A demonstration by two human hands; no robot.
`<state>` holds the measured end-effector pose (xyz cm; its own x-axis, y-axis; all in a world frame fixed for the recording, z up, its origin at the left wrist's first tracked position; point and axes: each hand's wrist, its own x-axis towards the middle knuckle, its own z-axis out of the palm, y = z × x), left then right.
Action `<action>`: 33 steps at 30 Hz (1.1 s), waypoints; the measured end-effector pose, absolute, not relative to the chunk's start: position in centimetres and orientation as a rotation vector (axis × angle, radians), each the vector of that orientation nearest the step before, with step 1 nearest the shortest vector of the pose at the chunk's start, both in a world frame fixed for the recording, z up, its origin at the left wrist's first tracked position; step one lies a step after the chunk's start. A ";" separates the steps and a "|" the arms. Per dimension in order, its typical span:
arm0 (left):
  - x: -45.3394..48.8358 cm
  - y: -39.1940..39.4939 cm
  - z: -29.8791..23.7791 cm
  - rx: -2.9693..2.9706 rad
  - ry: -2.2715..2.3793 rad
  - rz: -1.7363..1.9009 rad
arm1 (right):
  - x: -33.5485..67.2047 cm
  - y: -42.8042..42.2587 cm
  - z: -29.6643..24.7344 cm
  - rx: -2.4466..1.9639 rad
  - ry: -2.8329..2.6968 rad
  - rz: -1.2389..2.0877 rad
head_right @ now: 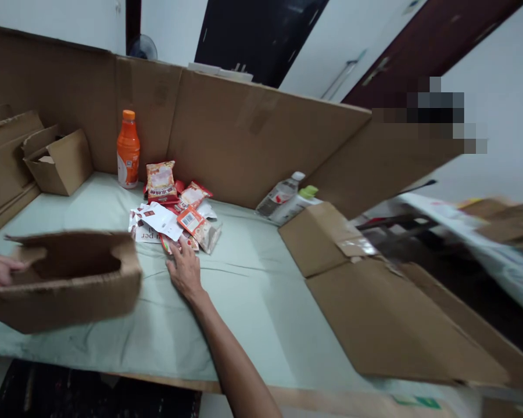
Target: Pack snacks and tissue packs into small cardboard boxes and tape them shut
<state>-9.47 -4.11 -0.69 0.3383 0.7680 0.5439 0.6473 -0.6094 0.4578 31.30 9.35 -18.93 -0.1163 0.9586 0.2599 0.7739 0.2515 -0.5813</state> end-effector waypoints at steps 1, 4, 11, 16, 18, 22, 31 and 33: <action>-7.9 -4.4 -0.5 2.431 1.142 1.005 | 31.7 9.4 -18.8 -1.539 -1.897 0.453; -3.3 -4.2 -0.5 2.400 0.896 0.854 | 33.3 8.5 -17.9 -1.443 -1.748 0.608; 2.0 -2.6 -2.0 2.424 0.855 0.975 | 37.9 2.8 -14.5 -1.358 -1.397 0.912; 1.9 -2.7 -2.3 2.544 0.899 1.036 | 38.6 0.4 -14.0 -1.322 -1.191 0.940; 1.6 -2.9 -2.2 2.606 0.908 1.005 | 37.7 -0.4 -14.0 -1.289 -1.170 0.962; 1.0 -3.2 -1.9 2.720 0.982 0.932 | 35.7 -1.8 -12.7 -1.225 -1.166 0.882; 1.4 -4.0 -1.0 2.909 1.057 0.968 | 37.5 -1.7 -2.5 -0.980 -1.719 0.752; 1.5 -4.3 -1.2 2.883 1.073 1.012 | 37.0 -0.7 -0.6 -1.032 -1.957 0.879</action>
